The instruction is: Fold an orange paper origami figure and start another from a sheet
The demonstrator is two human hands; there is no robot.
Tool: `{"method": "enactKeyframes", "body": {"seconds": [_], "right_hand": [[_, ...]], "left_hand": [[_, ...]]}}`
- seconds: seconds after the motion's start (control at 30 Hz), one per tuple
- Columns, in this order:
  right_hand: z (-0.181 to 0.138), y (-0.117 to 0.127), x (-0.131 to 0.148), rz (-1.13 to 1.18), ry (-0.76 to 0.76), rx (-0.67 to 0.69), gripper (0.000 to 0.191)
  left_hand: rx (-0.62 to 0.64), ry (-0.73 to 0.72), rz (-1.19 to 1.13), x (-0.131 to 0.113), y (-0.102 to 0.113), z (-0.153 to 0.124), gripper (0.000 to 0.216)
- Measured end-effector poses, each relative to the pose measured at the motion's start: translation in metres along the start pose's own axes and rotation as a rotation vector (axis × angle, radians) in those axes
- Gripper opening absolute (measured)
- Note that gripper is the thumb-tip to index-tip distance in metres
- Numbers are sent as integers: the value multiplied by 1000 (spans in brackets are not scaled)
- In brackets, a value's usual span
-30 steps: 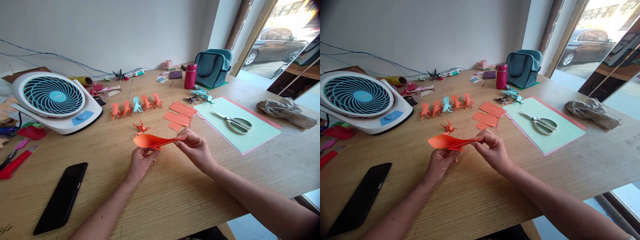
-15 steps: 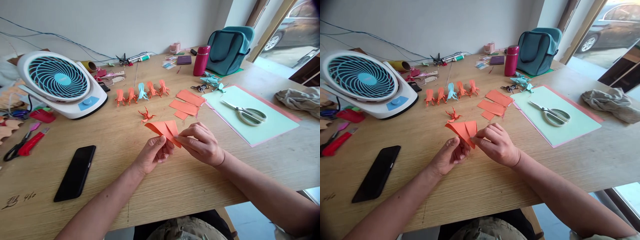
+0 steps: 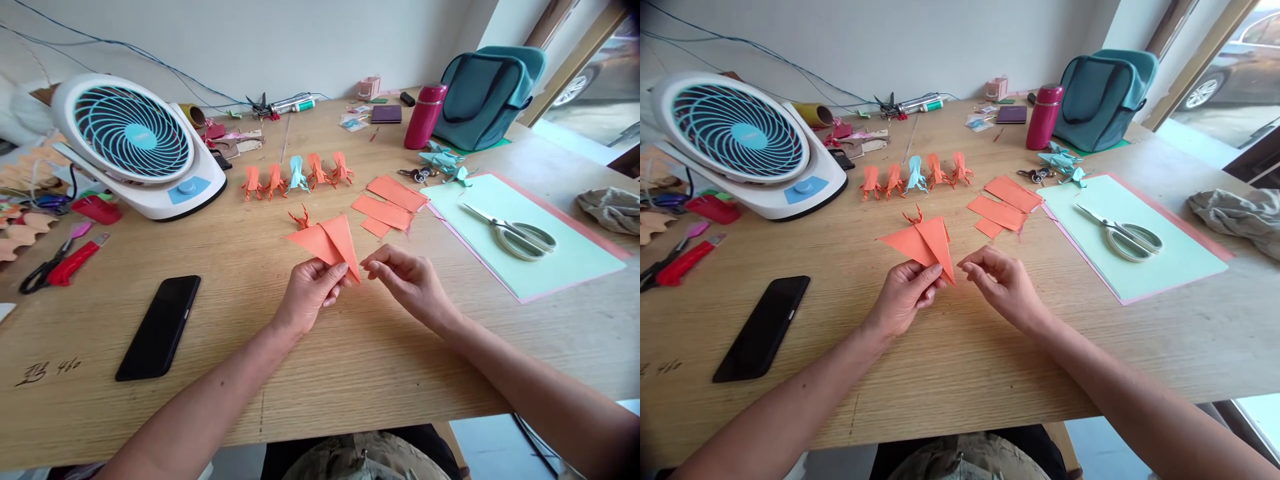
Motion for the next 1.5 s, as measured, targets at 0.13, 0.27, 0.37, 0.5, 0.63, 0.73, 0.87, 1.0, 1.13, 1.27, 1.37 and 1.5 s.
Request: {"method": "enactKeyframes", "body": {"seconds": [0.13, 0.27, 0.37, 0.5, 0.63, 0.73, 0.87, 1.0, 1.13, 1.27, 1.37, 1.5], "right_hand": [[-2, -25, -27, 282, -278, 197, 41], [-3, -34, -35, 364, -340, 240, 44], [-3, -36, -35, 418, -360, 233, 44], [-2, -36, -34, 429, -376, 223, 44], [-2, -37, -36, 429, -390, 219, 43], [-3, -38, -39, 442, -390, 217, 44], [-3, -39, -41, 457, -364, 194, 44], [-4, -40, -41, 422, -325, 181, 42], [-4, -43, -40, 383, -282, 195, 42], [-5, -46, -39, 352, -251, 214, 41], [-6, -47, -36, 326, -233, 227, 40], [-8, -48, -36, 289, -234, 247, 39]], "left_hand": [[-30, -20, 40, -4, 2, -2, 35], [-16, -18, 84, -5, 0, -2, 32], [-20, -7, 105, -3, 1, -1, 33], [-44, 4, 104, 1, 3, -1, 34], [-47, 4, 114, 2, 3, 0, 34], [-42, 5, 113, 2, 2, 0, 35], [-12, 30, 69, 8, 0, 0, 38], [-46, 70, 42, 16, 2, -2, 38], [-126, 96, 28, 20, 6, -4, 38], [-134, 72, -29, 18, 4, -5, 35], [-125, 49, -59, 16, 4, -4, 33], [-155, 3, -109, 11, 9, -3, 39]]}}
Point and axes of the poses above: each hand's wrist, its own z-axis towards the middle knuckle, its own y-axis out of the back of the hand, x = y × z, the point moved 9 cm from there along z, towards the middle knuckle, and after that the axes turned 6 degrees about x, right-handed, at the moved point
